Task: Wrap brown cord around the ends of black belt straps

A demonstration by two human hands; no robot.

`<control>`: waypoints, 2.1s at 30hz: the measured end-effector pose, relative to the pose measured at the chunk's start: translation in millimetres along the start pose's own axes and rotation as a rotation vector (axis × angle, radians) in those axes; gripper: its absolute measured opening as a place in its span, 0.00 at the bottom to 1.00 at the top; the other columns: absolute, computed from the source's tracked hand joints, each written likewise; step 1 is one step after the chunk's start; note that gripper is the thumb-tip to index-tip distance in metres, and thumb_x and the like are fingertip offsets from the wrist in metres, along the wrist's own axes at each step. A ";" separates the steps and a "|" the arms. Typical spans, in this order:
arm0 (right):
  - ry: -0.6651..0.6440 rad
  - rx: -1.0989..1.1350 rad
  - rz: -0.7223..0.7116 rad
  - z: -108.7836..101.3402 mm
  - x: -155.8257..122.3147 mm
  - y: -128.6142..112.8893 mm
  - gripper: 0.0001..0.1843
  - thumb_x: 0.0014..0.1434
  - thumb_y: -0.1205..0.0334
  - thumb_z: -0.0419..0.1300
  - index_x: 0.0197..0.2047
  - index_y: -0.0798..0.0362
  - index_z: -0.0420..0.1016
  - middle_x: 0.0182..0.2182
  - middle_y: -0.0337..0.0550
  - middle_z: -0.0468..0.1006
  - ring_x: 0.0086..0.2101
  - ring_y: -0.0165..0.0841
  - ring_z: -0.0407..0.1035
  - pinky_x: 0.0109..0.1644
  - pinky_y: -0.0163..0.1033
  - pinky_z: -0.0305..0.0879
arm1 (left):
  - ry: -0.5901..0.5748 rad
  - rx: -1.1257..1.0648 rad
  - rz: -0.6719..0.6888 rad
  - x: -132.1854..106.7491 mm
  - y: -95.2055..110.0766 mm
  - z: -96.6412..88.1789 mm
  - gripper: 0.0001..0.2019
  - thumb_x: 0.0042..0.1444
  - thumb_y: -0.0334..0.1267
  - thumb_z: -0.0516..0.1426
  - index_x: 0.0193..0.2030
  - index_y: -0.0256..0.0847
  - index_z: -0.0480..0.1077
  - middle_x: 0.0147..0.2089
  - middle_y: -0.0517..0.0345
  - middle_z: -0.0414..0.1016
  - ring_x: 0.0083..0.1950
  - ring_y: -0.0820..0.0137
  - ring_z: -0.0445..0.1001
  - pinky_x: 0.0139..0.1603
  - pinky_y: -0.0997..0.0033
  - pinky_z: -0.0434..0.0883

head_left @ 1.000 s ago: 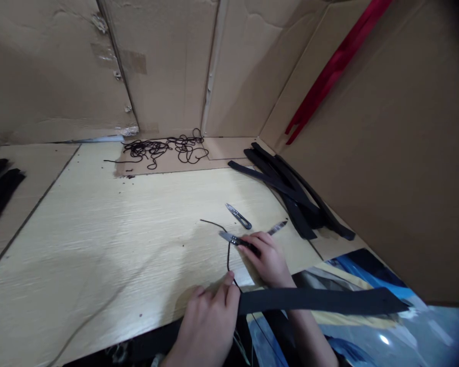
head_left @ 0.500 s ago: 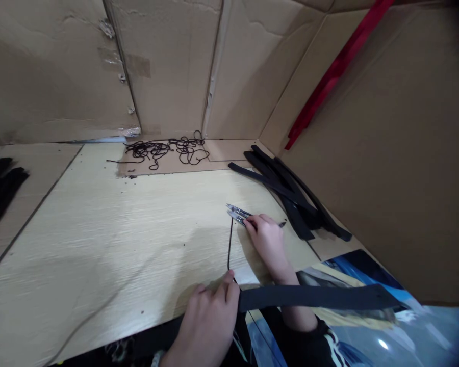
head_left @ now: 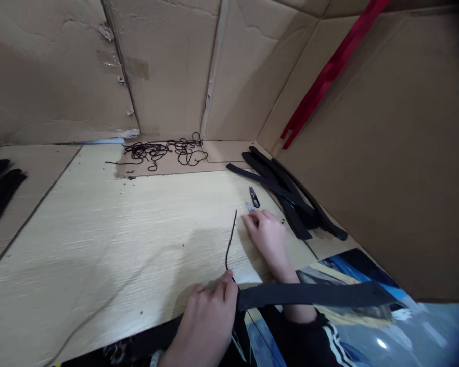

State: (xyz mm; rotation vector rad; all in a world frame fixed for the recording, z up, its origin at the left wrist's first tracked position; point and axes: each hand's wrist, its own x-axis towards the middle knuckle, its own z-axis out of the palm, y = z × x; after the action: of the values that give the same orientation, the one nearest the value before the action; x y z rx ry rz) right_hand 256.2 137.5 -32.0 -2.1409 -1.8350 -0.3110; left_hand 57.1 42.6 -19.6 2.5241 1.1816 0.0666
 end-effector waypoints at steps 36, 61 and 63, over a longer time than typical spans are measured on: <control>-0.527 1.828 0.129 -54.6 -74.0 -61.8 0.15 0.57 0.50 0.64 0.31 0.52 0.68 0.21 0.32 0.59 0.21 0.24 0.48 0.25 0.31 0.48 | 0.428 -1.028 -0.333 -5.6 -8.8 -6.1 0.19 0.58 0.33 0.50 0.56 0.41 0.58 0.41 0.55 0.73 0.41 0.65 0.74 0.45 0.64 0.72; -0.361 1.448 0.145 -59.1 -72.8 -37.4 0.14 0.62 0.52 0.58 0.32 0.53 0.72 0.21 0.33 0.62 0.23 0.26 0.57 0.26 0.32 0.53 | 0.335 -1.638 -0.421 -5.5 17.6 8.2 0.22 0.61 0.55 0.51 0.50 0.39 0.67 0.24 0.61 0.72 0.20 0.73 0.66 0.26 0.71 0.68; -0.489 1.477 0.086 -64.8 -74.5 -40.5 0.12 0.64 0.53 0.56 0.38 0.52 0.74 0.20 0.34 0.67 0.21 0.27 0.63 0.27 0.33 0.57 | 0.387 -1.638 -0.430 -4.0 18.9 4.4 0.22 0.60 0.55 0.50 0.49 0.40 0.68 0.24 0.60 0.73 0.21 0.71 0.67 0.27 0.69 0.71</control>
State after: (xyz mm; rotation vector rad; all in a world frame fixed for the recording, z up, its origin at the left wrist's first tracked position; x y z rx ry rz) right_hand 206.5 50.7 5.4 -1.1730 -1.3044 1.2727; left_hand 69.2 27.1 -17.0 0.8192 1.0085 0.9708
